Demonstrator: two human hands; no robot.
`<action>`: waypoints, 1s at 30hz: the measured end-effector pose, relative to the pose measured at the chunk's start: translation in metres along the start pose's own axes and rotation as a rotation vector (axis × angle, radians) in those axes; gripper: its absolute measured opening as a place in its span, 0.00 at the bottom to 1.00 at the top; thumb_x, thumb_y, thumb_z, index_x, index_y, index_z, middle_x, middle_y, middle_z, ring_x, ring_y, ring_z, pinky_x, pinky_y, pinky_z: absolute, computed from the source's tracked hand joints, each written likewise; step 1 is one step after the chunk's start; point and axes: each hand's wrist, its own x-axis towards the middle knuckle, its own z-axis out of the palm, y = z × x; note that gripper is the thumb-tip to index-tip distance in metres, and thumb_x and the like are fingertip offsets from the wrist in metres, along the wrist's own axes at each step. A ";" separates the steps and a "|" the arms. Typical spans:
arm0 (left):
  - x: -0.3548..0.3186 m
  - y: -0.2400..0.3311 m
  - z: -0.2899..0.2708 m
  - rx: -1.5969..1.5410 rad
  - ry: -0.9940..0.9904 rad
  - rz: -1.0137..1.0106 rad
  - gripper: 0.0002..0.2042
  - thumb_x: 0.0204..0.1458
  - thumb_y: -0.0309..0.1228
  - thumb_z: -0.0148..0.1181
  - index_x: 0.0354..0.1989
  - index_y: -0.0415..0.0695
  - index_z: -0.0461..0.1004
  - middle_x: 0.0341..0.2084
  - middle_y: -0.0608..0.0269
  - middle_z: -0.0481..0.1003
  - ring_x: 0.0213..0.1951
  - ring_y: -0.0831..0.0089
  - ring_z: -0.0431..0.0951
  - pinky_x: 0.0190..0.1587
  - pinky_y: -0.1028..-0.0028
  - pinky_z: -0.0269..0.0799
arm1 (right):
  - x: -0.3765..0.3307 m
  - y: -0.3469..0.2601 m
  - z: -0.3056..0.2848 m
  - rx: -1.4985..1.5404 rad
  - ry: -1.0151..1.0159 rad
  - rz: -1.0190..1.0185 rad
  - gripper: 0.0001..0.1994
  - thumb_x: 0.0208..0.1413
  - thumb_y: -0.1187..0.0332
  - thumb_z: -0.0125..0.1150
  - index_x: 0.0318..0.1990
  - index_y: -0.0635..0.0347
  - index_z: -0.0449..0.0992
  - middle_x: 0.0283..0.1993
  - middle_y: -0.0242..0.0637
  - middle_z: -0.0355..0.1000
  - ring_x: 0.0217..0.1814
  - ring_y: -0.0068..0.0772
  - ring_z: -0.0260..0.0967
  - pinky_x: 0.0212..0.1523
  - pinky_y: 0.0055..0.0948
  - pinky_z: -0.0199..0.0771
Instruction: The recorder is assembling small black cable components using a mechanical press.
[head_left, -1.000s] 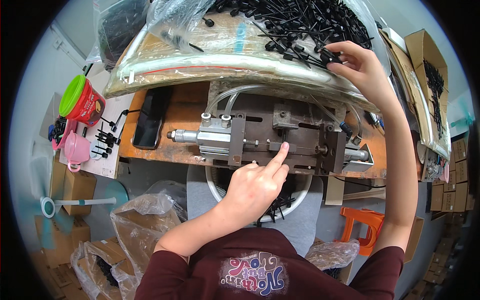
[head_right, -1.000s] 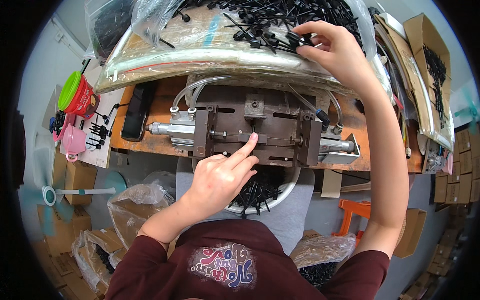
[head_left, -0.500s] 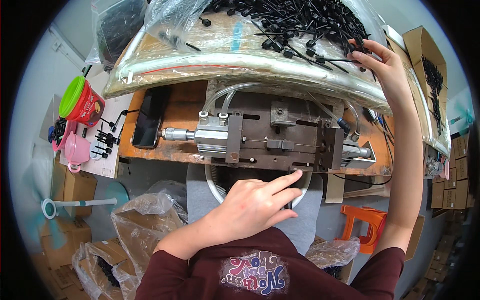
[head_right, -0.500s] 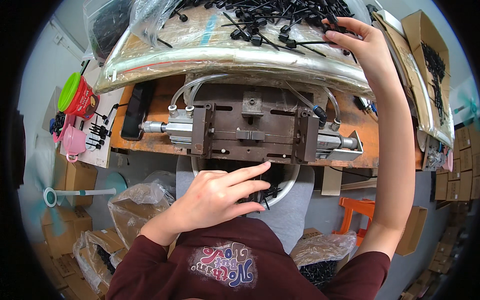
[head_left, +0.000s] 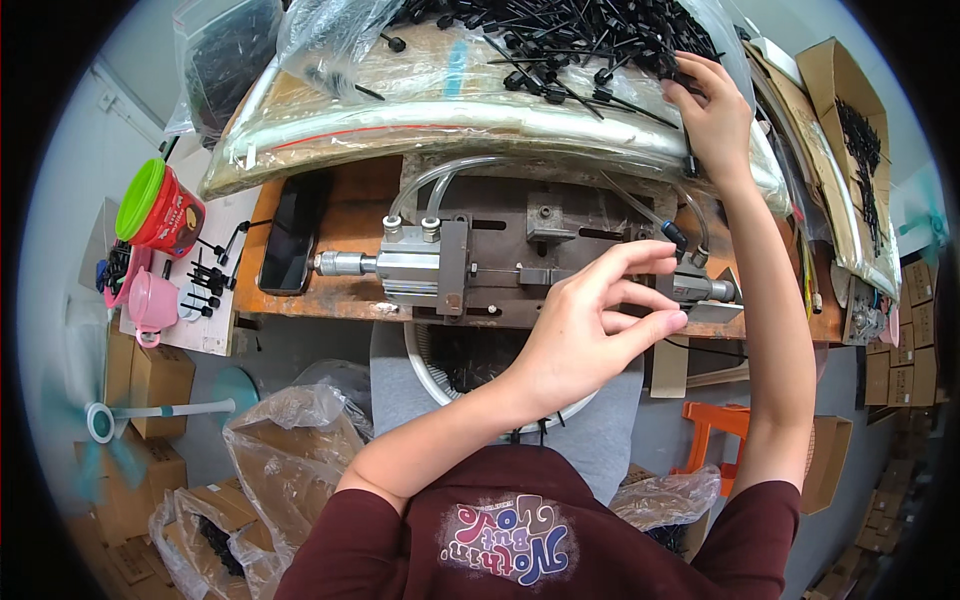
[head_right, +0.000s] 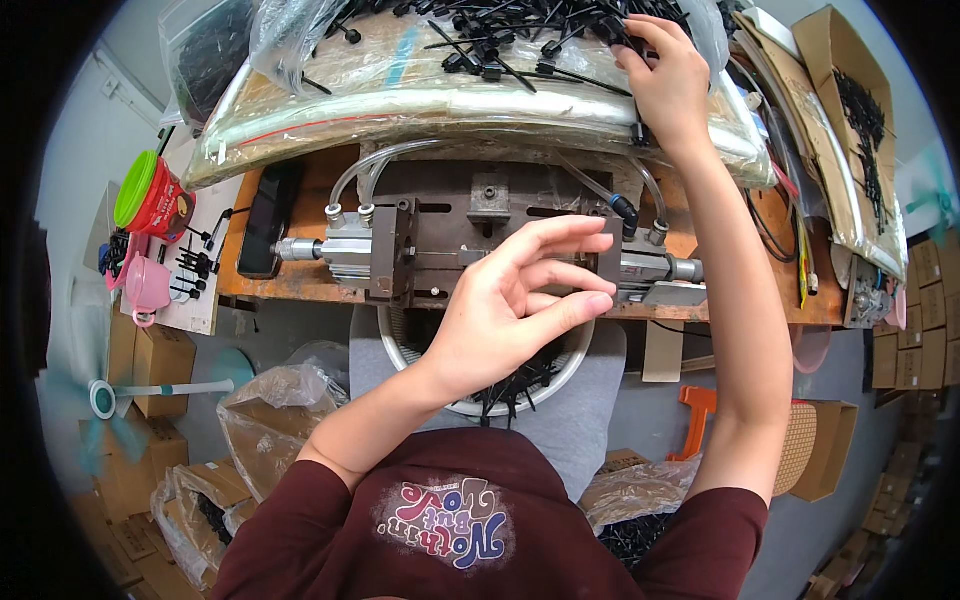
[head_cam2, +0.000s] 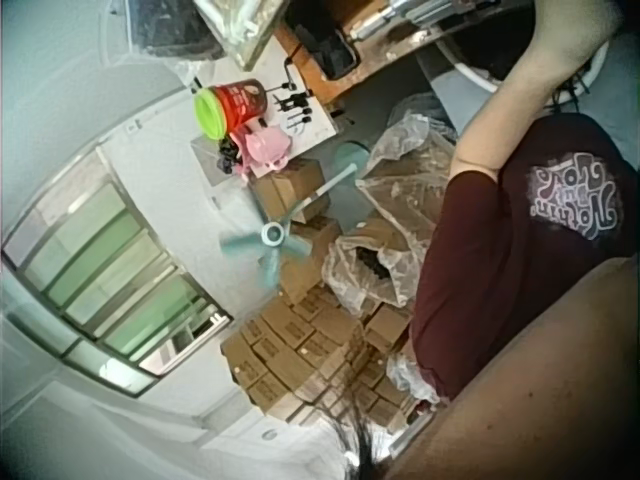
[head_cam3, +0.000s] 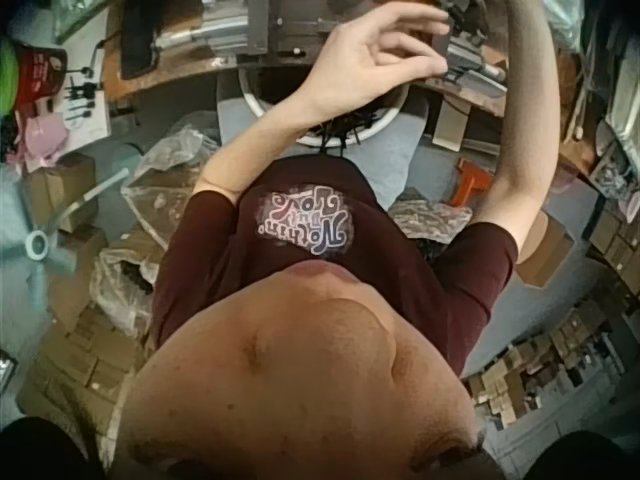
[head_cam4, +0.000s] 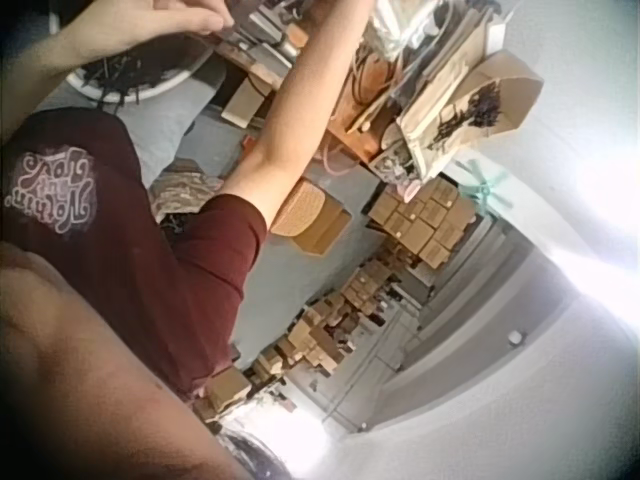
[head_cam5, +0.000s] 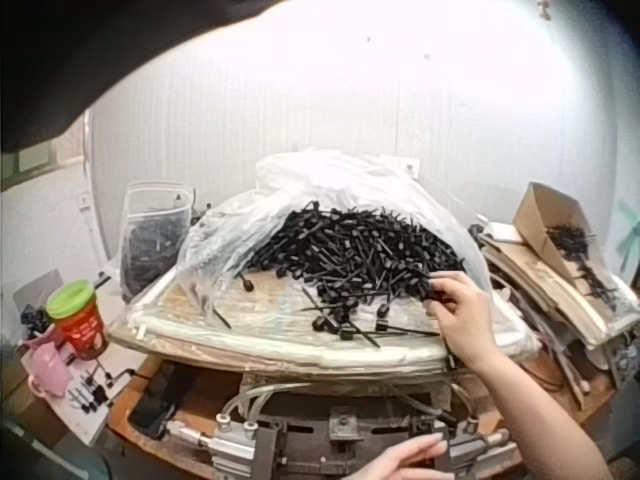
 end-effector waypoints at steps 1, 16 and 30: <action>0.000 0.002 0.002 0.070 0.002 0.039 0.26 0.56 0.19 0.61 0.63 0.38 0.62 0.56 0.51 0.69 0.48 0.70 0.78 0.47 0.75 0.78 | 0.000 -0.002 0.000 -0.026 -0.004 -0.011 0.14 0.53 0.74 0.65 0.48 0.65 0.78 0.52 0.37 0.75 0.43 0.30 0.79 0.45 0.27 0.82; 0.119 0.000 0.008 1.297 0.334 0.813 0.15 0.43 0.24 0.67 0.39 0.40 0.69 0.30 0.57 0.74 0.35 0.57 0.78 0.40 0.62 0.73 | -0.006 -0.009 -0.007 -0.030 -0.024 0.041 0.17 0.54 0.72 0.66 0.51 0.64 0.78 0.55 0.36 0.73 0.45 0.23 0.77 0.46 0.23 0.78; 0.002 0.026 -0.014 1.125 0.122 0.652 0.13 0.42 0.23 0.69 0.38 0.37 0.77 0.41 0.58 0.74 0.36 0.63 0.78 0.38 0.69 0.76 | -0.031 -0.062 -0.052 0.401 -0.066 0.196 0.16 0.59 0.76 0.61 0.54 0.69 0.75 0.51 0.42 0.76 0.48 0.28 0.76 0.52 0.26 0.75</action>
